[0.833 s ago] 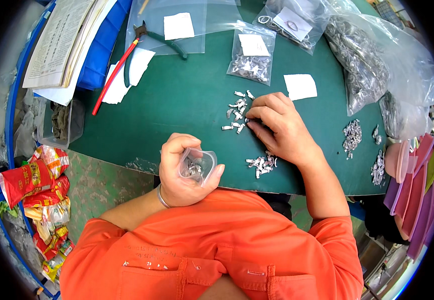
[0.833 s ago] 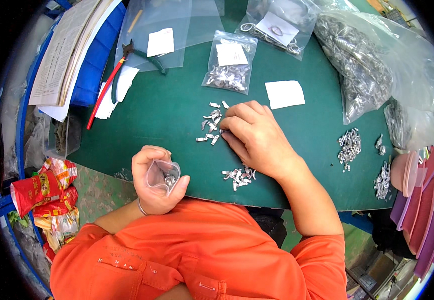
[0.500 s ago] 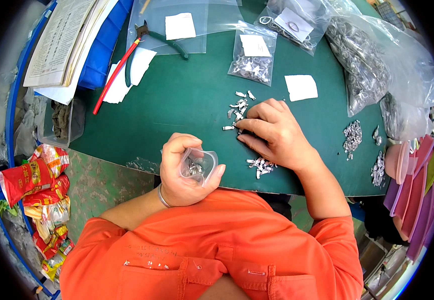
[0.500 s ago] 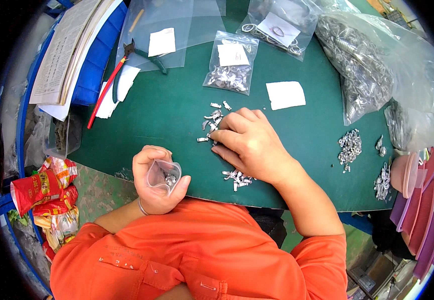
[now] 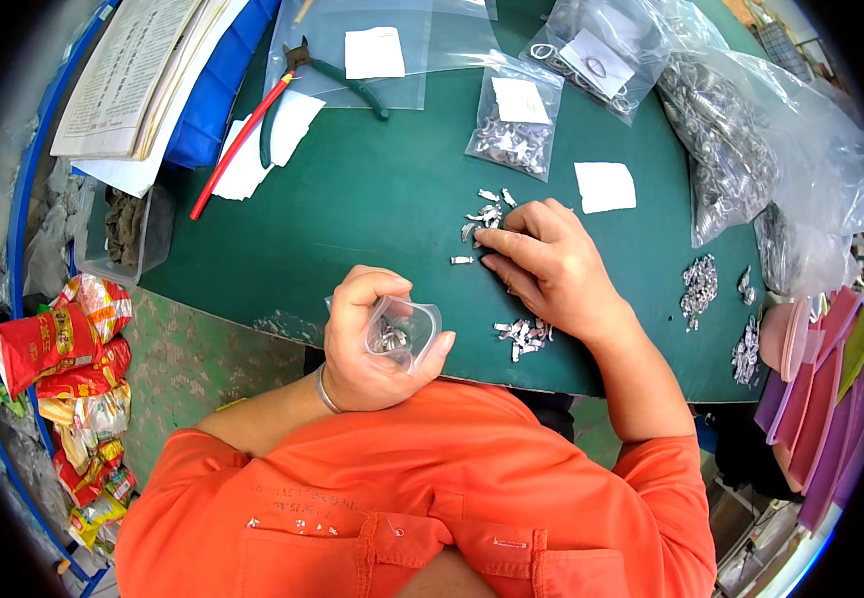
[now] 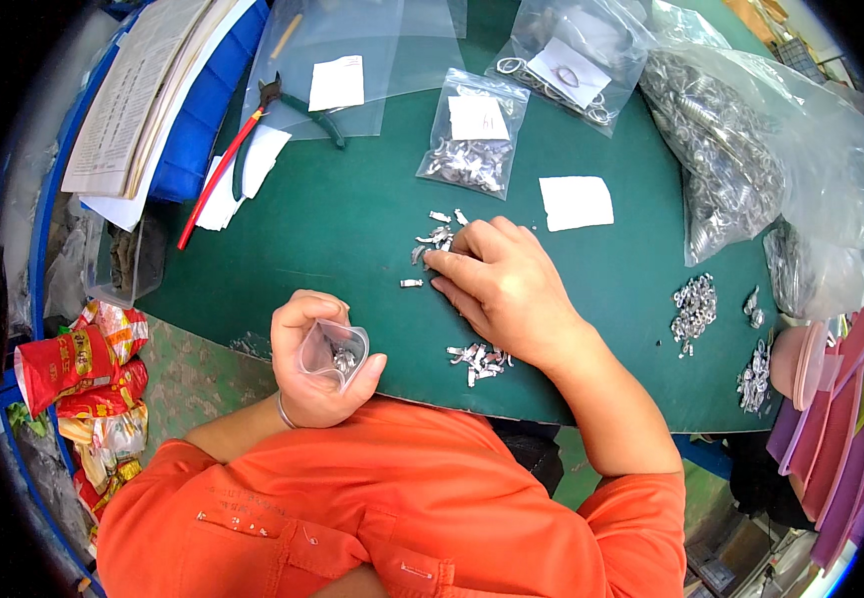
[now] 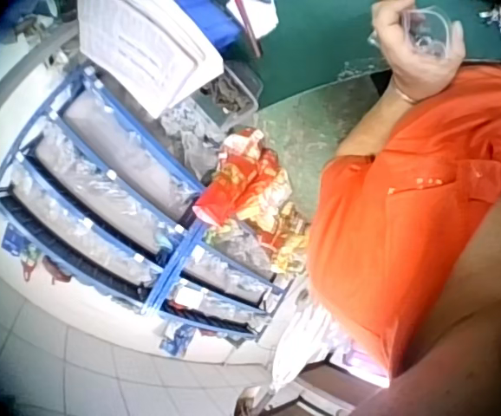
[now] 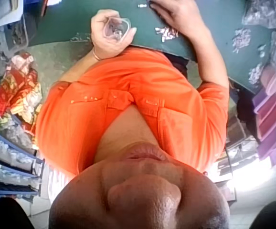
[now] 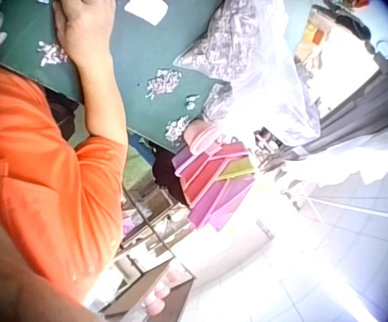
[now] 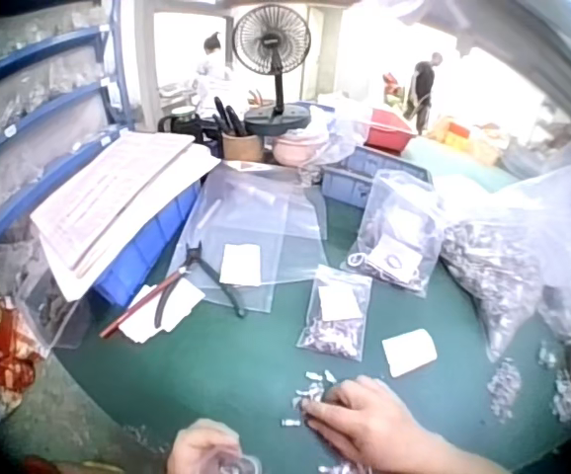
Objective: The person sorts small metal components on a green workbench, picking up individual pieces and placing them into a clear plastic bag. They then proceed to assemble small metal rings and cylindrical parts by hand, creating a chain-like structure. The person handles the components one by one, occasionally using a red tool to assist with the assembly.
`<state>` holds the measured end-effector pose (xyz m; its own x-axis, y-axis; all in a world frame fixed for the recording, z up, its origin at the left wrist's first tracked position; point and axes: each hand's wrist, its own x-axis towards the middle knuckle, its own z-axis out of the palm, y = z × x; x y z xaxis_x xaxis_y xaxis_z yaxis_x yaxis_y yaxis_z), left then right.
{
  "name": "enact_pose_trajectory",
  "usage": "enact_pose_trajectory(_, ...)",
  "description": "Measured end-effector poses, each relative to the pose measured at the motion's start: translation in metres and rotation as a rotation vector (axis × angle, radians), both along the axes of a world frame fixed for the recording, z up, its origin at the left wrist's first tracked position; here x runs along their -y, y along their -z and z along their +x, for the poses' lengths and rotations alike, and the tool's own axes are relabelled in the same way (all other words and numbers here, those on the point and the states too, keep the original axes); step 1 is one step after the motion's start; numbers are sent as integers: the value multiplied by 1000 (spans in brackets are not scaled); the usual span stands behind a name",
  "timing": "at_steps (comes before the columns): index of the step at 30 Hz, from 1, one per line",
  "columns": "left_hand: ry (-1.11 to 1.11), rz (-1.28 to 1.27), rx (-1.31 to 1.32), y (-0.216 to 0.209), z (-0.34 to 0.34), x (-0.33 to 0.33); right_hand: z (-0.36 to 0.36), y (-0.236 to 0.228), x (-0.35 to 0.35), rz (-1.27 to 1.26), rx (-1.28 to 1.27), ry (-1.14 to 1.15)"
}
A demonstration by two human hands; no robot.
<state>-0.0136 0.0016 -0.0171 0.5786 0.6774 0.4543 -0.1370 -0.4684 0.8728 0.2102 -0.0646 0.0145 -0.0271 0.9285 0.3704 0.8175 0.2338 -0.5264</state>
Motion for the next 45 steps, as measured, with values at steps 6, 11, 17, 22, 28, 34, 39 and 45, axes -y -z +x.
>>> enact_pose_trajectory(6, 2, 8, 3, 0, 0, 0, 6, -3, 6, -31, -38, -56)
enact_pose_trajectory(11, 3, 12, 3, 0, 0, 0, 14, -7, 10, -42, -58, -67)
enact_pose_trajectory(17, 0, 17, 0, 0, 0, 0, 3, -2, -10, 23, -12, 94)
enact_pose_trajectory(22, 3, 28, -4, 0, 0, -1, 6, 2, -6, 11, -122, 132)
enact_pose_trajectory(28, 60, -46, -9, -1, -3, 1, 12, -3, 0, -19, -161, 180)
enact_pose_trajectory(34, 61, -46, -23, -2, -4, 1, 10, -9, -1, -44, 11, 58)
enact_pose_trajectory(39, 61, -48, -20, -1, -3, 1, 13, -6, 0, -15, 52, 21)
enact_pose_trajectory(45, 67, -52, -21, -2, -3, 1, 4, -4, -6, 54, -18, 41)
